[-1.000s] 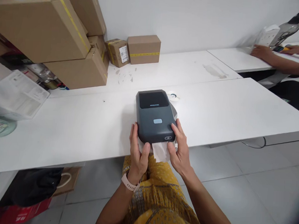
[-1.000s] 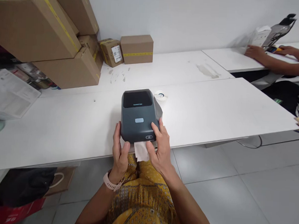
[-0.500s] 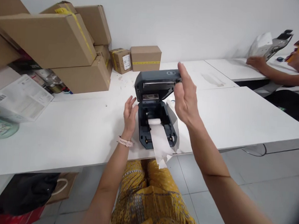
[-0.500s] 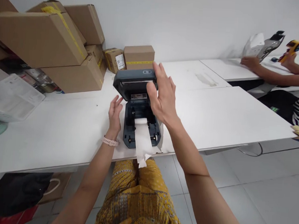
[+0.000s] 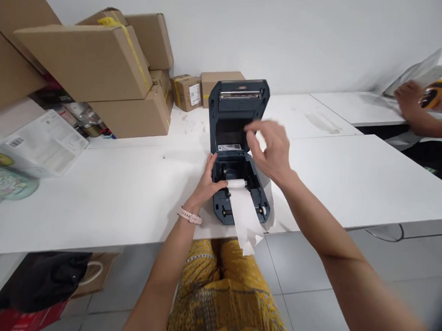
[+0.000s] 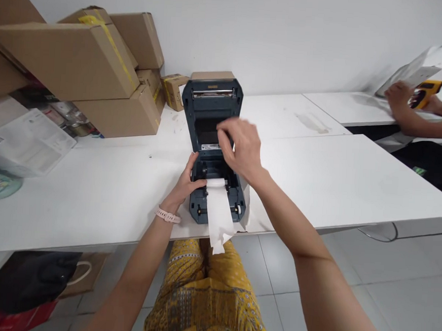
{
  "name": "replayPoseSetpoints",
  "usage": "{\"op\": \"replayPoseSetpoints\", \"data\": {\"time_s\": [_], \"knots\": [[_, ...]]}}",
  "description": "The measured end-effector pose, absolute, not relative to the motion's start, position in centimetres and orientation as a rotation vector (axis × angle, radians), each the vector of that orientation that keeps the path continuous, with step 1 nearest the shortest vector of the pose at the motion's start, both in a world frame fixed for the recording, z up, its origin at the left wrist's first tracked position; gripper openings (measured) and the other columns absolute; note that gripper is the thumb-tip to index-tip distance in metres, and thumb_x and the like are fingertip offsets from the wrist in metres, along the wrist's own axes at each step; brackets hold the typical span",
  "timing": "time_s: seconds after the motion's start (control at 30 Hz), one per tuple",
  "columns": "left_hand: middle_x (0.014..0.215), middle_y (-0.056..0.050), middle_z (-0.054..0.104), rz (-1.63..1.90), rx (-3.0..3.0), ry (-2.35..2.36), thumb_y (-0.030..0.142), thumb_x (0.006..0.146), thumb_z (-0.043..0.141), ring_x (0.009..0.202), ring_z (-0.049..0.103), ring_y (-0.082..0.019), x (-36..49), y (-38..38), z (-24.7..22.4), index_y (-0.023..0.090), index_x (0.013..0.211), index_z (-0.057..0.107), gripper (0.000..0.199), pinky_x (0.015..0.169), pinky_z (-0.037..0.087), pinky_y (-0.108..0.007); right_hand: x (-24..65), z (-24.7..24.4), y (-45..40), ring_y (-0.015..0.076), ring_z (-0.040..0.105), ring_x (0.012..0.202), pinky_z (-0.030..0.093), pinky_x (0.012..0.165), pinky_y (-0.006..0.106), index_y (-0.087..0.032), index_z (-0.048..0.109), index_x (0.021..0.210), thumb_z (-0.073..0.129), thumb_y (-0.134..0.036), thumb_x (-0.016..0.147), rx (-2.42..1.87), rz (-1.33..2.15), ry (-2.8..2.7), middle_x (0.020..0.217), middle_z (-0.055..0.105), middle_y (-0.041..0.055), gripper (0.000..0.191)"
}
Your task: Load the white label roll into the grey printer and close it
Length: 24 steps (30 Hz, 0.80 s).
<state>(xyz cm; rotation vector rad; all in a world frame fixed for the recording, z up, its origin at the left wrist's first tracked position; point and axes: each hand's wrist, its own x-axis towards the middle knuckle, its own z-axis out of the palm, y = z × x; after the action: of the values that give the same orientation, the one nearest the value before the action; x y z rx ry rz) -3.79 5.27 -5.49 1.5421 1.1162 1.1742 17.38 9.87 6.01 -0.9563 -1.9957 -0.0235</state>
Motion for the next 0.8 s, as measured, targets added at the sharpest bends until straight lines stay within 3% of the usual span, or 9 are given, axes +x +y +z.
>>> {"op": "replayPoseSetpoints", "data": {"time_s": [0.07, 0.13, 0.23, 0.3, 0.47, 0.57, 0.7, 0.8], "knots": [[0.182, 0.000, 0.002, 1.155, 1.526, 1.126, 0.031, 0.078, 0.079, 0.168, -0.004, -0.033, -3.8, 5.1, -5.2, 0.035, 0.166, 0.027, 0.102, 0.136, 0.005, -0.049, 18.0, 4.2, 8.3, 0.0290, 0.073, 0.107, 0.045, 0.115, 0.054, -0.023, 0.075, 0.111, 0.039, -0.034, 0.107, -0.903, 0.128, -2.272, 0.108, 0.080, 0.0091, 0.037], [0.182, -0.001, 0.001, 1.139, 1.507, 1.126, 0.026, 0.076, 0.077, 0.168, -0.005, -0.033, -3.8, 4.9, -4.7, 0.032, 0.166, 0.029, 0.102, 0.136, 0.005, -0.048, 18.4, 3.0, 7.7, 0.0269, 0.075, 0.103, 0.041, 0.119, 0.054, -0.020, 0.076, 0.107, 0.042, -0.028, 0.105, -0.837, 0.245, -2.549, 0.106, 0.082, 0.0083, 0.035], [0.182, -0.001, 0.001, 1.133, 1.493, 1.126, 0.020, 0.073, 0.073, 0.168, -0.006, -0.033, -3.7, 4.7, -4.0, 0.030, 0.165, 0.030, 0.102, 0.137, 0.006, -0.047, 18.2, 2.3, 7.9, 0.0283, 0.073, 0.113, 0.031, 0.125, 0.055, -0.017, 0.076, 0.116, 0.041, -0.022, 0.103, -0.800, 0.218, -2.813, 0.114, 0.082, 0.0119, 0.037], [0.182, -0.002, 0.002, 1.148, 1.463, 1.101, 0.018, 0.070, 0.071, 0.168, -0.002, -0.033, -3.7, 4.6, -3.7, 0.028, 0.165, 0.031, 0.104, 0.136, 0.010, -0.046, 17.7, 2.4, 8.2, 0.0279, 0.074, 0.109, 0.028, 0.125, 0.054, -0.016, 0.074, 0.121, 0.041, -0.019, 0.101, -0.805, 0.151, -2.945, 0.108, 0.082, 0.0137, 0.039], [0.180, -0.004, 0.015, 1.161, 1.357, 0.931, 0.014, 0.063, 0.067, 0.163, 0.026, -0.035, -4.2, 4.7, -3.5, 0.029, 0.164, 0.031, 0.108, 0.132, 0.026, -0.051, 16.6, 2.9, 8.4, 0.0268, 0.075, 0.089, 0.028, 0.121, 0.053, -0.013, 0.066, 0.135, 0.042, -0.010, 0.096, -0.869, 0.107, -3.126, 0.086, 0.081, 0.0113, 0.046], [0.180, -0.004, 0.018, 1.168, 1.346, 0.911, 0.015, 0.062, 0.067, 0.162, 0.027, -0.035, -4.4, 4.9, -3.8, 0.030, 0.163, 0.032, 0.108, 0.131, 0.029, -0.053, 16.7, 2.9, 8.6, 0.0275, 0.074, 0.094, 0.029, 0.119, 0.052, -0.012, 0.063, 0.137, 0.041, -0.011, 0.097, -0.872, 0.204, -3.126, 0.093, 0.081, 0.0135, 0.046], [0.179, -0.002, 0.020, 1.168, 1.363, 0.911, 0.017, 0.064, 0.069, 0.163, 0.024, -0.035, -4.4, 5.1, -4.1, 0.032, 0.163, 0.032, 0.107, 0.131, 0.030, -0.052, 16.8, 2.8, 9.1, 0.0316, 0.070, 0.111, 0.035, 0.110, 0.050, -0.011, 0.060, 0.142, 0.047, -0.017, 0.098, -0.790, 0.311, -3.139, 0.120, 0.077, 0.0196, 0.046], [0.179, -0.001, 0.021, 1.170, 1.378, 0.923, 0.016, 0.063, 0.067, 0.165, 0.021, -0.033, -4.4, 5.1, -4.1, 0.032, 0.163, 0.034, 0.107, 0.132, 0.027, -0.049, 16.4, 3.0, 9.6, 0.0341, 0.069, 0.113, 0.040, 0.102, 0.048, -0.013, 0.059, 0.145, 0.052, -0.020, 0.097, -0.774, 0.335, -3.176, 0.118, 0.077, 0.0197, 0.049]]}}
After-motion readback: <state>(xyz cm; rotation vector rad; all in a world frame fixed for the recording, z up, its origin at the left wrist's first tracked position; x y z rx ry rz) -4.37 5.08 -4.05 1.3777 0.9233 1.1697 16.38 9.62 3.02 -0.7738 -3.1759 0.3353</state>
